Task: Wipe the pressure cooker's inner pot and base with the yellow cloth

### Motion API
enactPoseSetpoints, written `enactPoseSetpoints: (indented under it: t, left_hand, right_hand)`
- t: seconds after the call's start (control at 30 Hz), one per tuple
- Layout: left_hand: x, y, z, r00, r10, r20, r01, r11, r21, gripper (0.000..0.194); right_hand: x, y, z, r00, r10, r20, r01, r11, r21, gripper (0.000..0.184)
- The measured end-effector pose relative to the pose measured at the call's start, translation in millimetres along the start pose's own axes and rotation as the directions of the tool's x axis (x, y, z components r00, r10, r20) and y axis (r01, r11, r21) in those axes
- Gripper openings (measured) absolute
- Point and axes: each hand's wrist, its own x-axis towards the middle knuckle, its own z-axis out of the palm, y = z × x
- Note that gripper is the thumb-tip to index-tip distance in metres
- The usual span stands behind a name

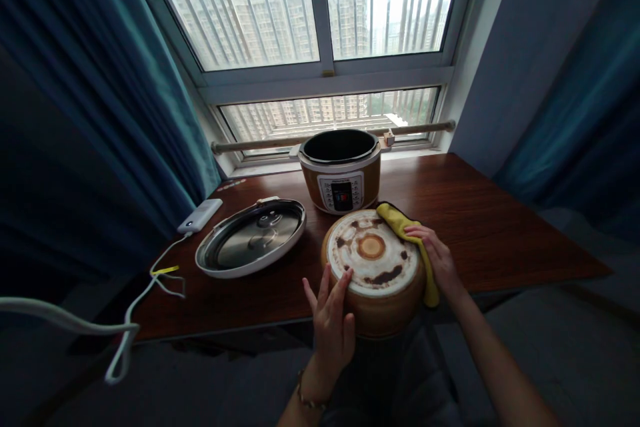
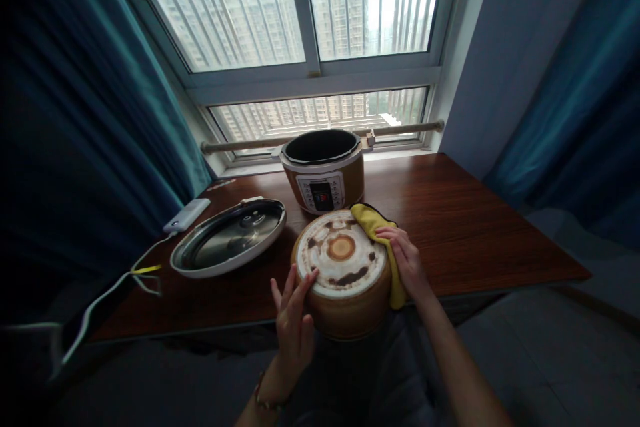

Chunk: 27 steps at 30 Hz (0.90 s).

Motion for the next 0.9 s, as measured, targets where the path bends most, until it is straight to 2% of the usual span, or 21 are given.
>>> enactPoseSetpoints:
  t: [0.07, 0.1, 0.17, 0.23, 0.3, 0.4, 0.5, 0.53, 0.6, 0.67, 0.73, 0.8, 0.9]
  left_hand:
    - [-0.2, -2.8, 1.7, 1.0, 0.021, -0.015, -0.021, 1.0, -0.023, 0.048]
    - [-0.2, -4.0, 2.4, 0.999, 0.028, -0.02, -0.029, 0.999, -0.028, 0.048]
    - [0.0, -5.2, 3.2, 0.999, 0.031, -0.024, -0.031, 0.999, -0.029, 0.046]
    - [0.4, -4.8, 3.1, 0.999, 0.026, -0.022, -0.027, 0.999, -0.034, 0.045]
    - [0.9, -3.5, 2.5, 1.0, 0.015, -0.02, -0.016, 0.999, -0.04, 0.044]
    - [2.0, -1.7, 1.1, 1.0, 0.005, -0.011, -0.006, 0.999, -0.045, 0.043]
    - [3.1, -1.3, -0.2, 1.0, -0.01, 0.006, 0.01, 0.998, -0.061, 0.043]
    - [3.4, -1.3, -0.5, 1.0, -0.016, 0.011, 0.016, 0.998, -0.066, 0.043]
    - [3.7, -1.8, -0.6, 1.0, -0.023, 0.016, 0.024, 0.997, -0.074, 0.043]
    - [3.7, -2.4, -0.3, 1.0, -0.022, 0.018, 0.024, 0.997, -0.076, 0.043]
    - [3.4, -3.1, 0.4, 1.0, -0.017, 0.014, 0.018, 0.997, -0.074, 0.043]
    - [3.2, -3.6, 0.9, 1.0, -0.01, 0.006, 0.011, 0.998, -0.067, 0.043]
    - [3.3, -3.3, 0.3, 1.0, -0.006, -0.001, 0.006, 0.999, -0.05, 0.043]
  right_hand:
    - [13.4, 13.5, 2.4, 0.989, 0.148, 0.025, -0.15, 0.968, 0.2, 0.03]
    - [18.4, 21.1, 5.1, 0.969, 0.239, 0.058, -0.245, 0.923, 0.297, 0.031]
    - [25.0, 36.6, 12.0, 0.895, 0.414, 0.164, -0.443, 0.792, 0.419, 0.038]
    - [28.6, 50.0, 18.4, 0.803, 0.527, 0.278, -0.595, 0.681, 0.427, 0.044]
    - [32.2, 57.7, 22.2, 0.747, 0.564, 0.352, -0.664, 0.642, 0.383, 0.045]
    - [43.9, 55.4, 23.1, 0.714, 0.572, 0.404, -0.697, 0.632, 0.338, 0.043]
    - [65.2, 41.1, 22.8, 0.696, 0.564, 0.444, -0.709, 0.635, 0.306, 0.043]
    - [73.4, 35.2, 23.3, 0.709, 0.535, 0.459, -0.691, 0.657, 0.301, 0.043]
    - [88.8, 23.8, 25.0, 0.766, 0.417, 0.49, -0.592, 0.753, 0.285, 0.043]
    - [100.0, 14.2, 27.4, 0.811, 0.255, 0.526, -0.411, 0.888, 0.204, 0.043]
    - [104.9, 7.1, 29.6, 0.829, 0.123, 0.545, -0.195, 0.978, 0.076, 0.041]
    - [104.1, 2.8, 31.0, 0.839, 0.028, 0.543, -0.014, 0.999, -0.031, 0.038]
    - [97.9, 1.0, 30.8, 0.842, -0.059, 0.537, 0.12, 0.99, -0.079, 0.036]
